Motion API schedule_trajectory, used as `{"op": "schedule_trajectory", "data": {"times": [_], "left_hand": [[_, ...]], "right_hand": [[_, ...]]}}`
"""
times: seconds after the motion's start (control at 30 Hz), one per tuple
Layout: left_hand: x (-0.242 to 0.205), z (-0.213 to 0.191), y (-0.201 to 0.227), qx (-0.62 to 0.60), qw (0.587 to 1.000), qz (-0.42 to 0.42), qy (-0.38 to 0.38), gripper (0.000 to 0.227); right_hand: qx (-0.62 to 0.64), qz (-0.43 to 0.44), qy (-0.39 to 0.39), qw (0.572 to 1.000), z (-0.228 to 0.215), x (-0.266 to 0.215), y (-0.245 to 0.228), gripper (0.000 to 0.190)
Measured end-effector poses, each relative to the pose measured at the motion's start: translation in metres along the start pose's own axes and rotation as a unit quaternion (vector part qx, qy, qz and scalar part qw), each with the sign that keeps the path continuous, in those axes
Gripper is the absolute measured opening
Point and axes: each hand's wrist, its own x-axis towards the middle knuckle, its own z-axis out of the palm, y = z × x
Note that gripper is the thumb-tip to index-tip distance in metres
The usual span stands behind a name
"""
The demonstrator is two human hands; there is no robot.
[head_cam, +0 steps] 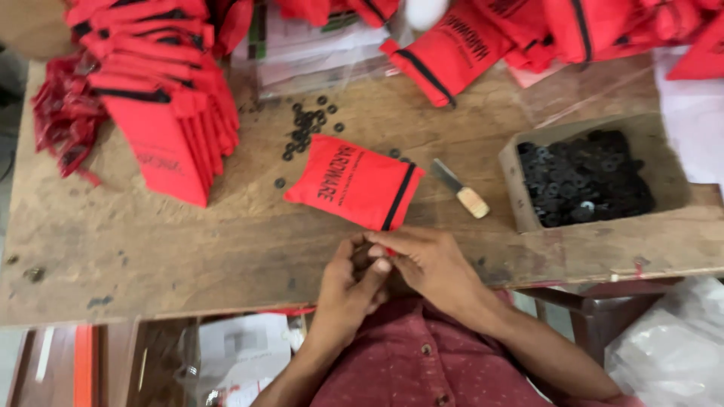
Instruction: Tying red ribbon around black hardware bags on a factory workbench.
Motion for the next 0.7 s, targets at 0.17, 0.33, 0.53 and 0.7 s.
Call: {"op": "schedule_trajectory", "data": {"times": [0.17, 0.33, 0.53, 0.7], "left_hand": [[0.003, -0.021, -0.022, 0.108, 0.992, 0.058, -0.013, 0.022], [0.004, -0.033, -0.02, 0.102, 0.991, 0.069, -0.047, 0.022], [0.001, -0.027, 0.001, -0.121, 0.991, 0.008, -0.06, 0.025], [-0.009, -0.004, 0.031, -0.188, 0.972, 0.137, -0.017, 0.017]], "right_hand": [[-0.215, -0.062, 0.054, 0.973, -0.02, 0.009, -0.024, 0.032], [-0.249, -0.12, 0.056, 0.959, -0.024, 0.014, -0.007, 0.023], [0.024, -0.005, 0.027, 0.999, -0.022, 0.025, 0.006, 0.015], [0.247, 0.0, 0.006, 0.969, -0.028, 0.025, -0.014, 0.011]]}}
